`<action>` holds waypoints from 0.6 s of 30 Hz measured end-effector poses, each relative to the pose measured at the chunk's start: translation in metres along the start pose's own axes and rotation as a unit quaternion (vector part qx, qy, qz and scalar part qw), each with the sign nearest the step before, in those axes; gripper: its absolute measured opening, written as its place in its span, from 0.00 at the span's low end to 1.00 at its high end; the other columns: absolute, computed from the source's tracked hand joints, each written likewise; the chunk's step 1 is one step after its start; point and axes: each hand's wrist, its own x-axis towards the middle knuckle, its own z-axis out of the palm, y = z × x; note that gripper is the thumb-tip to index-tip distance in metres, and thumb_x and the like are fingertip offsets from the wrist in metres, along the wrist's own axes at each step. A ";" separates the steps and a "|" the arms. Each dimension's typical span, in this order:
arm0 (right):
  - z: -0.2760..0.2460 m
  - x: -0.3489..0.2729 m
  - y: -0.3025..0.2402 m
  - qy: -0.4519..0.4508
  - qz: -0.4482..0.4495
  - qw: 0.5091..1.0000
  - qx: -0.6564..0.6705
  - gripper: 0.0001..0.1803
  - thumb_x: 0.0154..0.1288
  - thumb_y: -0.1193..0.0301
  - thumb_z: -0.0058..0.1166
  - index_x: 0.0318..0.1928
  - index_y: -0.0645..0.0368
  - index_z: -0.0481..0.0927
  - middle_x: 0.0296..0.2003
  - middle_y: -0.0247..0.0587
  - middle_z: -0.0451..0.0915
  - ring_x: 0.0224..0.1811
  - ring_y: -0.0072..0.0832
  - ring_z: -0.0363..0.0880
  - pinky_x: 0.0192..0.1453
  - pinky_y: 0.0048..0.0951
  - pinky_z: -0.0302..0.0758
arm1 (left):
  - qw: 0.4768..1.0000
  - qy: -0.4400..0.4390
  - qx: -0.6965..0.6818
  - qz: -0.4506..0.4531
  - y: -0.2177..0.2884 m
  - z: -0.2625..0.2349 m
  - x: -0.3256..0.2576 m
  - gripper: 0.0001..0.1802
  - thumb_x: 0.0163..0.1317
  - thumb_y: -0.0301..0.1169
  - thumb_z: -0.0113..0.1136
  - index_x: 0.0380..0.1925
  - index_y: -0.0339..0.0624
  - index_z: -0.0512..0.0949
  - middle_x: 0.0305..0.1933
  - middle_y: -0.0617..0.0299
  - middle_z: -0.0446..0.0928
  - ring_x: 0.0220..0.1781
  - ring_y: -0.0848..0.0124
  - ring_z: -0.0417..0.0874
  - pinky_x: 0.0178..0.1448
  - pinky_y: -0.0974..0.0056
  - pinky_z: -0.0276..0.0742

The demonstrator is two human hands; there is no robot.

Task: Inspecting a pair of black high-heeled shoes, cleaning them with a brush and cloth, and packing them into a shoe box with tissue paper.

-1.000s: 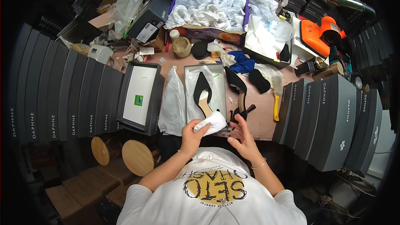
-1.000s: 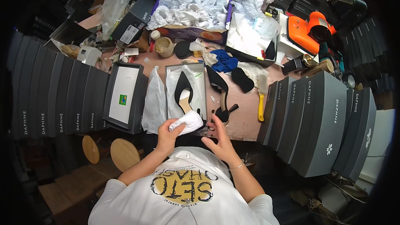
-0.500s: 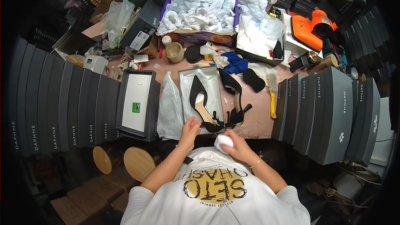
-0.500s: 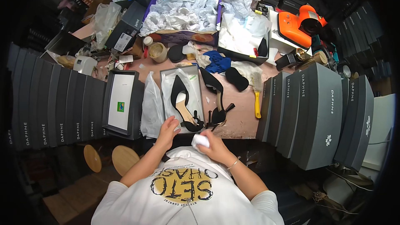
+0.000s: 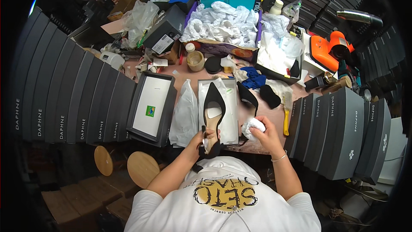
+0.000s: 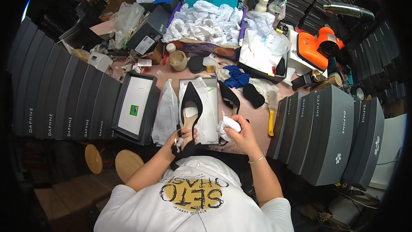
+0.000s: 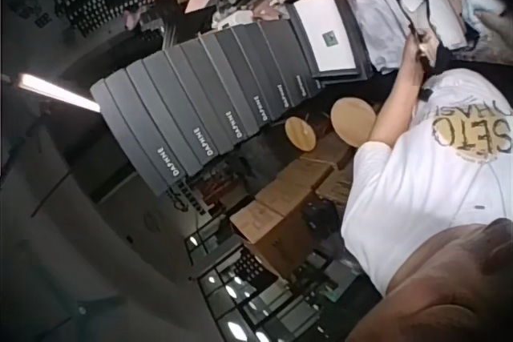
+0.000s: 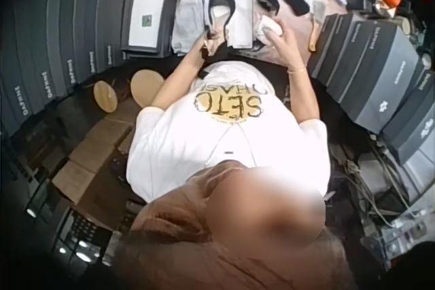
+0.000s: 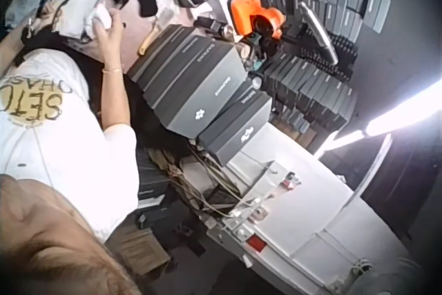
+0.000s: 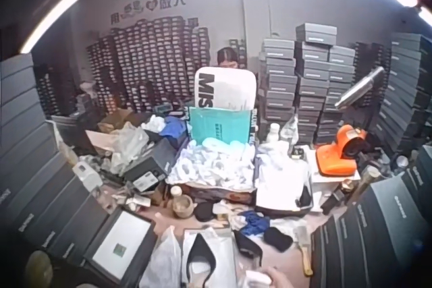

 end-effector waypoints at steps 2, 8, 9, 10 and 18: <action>0.015 0.010 -0.014 -0.025 -0.019 0.999 -0.015 0.12 0.57 0.76 0.59 0.41 0.61 0.73 0.32 0.29 0.75 0.34 0.15 0.72 0.39 0.19 0.72 | 0.998 0.059 0.036 0.009 0.012 0.038 -0.026 0.23 0.50 0.18 0.48 0.50 0.28 0.70 0.46 0.51 0.77 0.42 0.63 0.82 0.47 0.61 0.81; 0.044 0.040 -0.003 -0.025 0.009 0.997 0.072 0.09 0.60 0.74 0.58 0.39 0.62 0.73 0.31 0.30 0.76 0.33 0.13 0.72 0.36 0.18 0.71 | 0.995 -0.019 -0.074 0.069 0.008 0.052 -0.037 0.25 0.59 0.26 0.46 0.58 0.34 0.64 0.55 0.51 0.73 0.50 0.65 0.78 0.53 0.61 0.77; 0.045 0.042 0.004 -0.067 0.044 0.996 0.050 0.10 0.60 0.73 0.58 0.40 0.63 0.74 0.31 0.30 0.77 0.33 0.14 0.73 0.36 0.19 0.71 | 0.990 -0.027 -0.123 0.060 0.009 0.051 -0.036 0.24 0.59 0.28 0.46 0.58 0.34 0.64 0.55 0.51 0.73 0.50 0.66 0.78 0.52 0.62 0.77; 0.051 0.042 0.017 -0.086 0.045 0.994 0.040 0.11 0.61 0.72 0.58 0.41 0.62 0.74 0.31 0.31 0.77 0.33 0.14 0.73 0.37 0.19 0.72 | 0.993 0.027 -0.098 0.064 0.007 0.053 -0.035 0.20 0.61 0.32 0.46 0.53 0.37 0.70 0.52 0.53 0.75 0.49 0.65 0.78 0.55 0.60 0.75; 0.103 0.051 0.041 -0.135 -0.024 0.982 -0.126 0.11 0.62 0.70 0.52 0.43 0.62 0.74 0.45 0.46 0.74 0.47 0.34 0.74 0.51 0.30 0.71 | 0.989 0.077 -0.020 0.123 -0.006 0.041 -0.027 0.21 0.62 0.37 0.50 0.53 0.40 0.72 0.46 0.59 0.78 0.45 0.69 0.80 0.52 0.60 0.77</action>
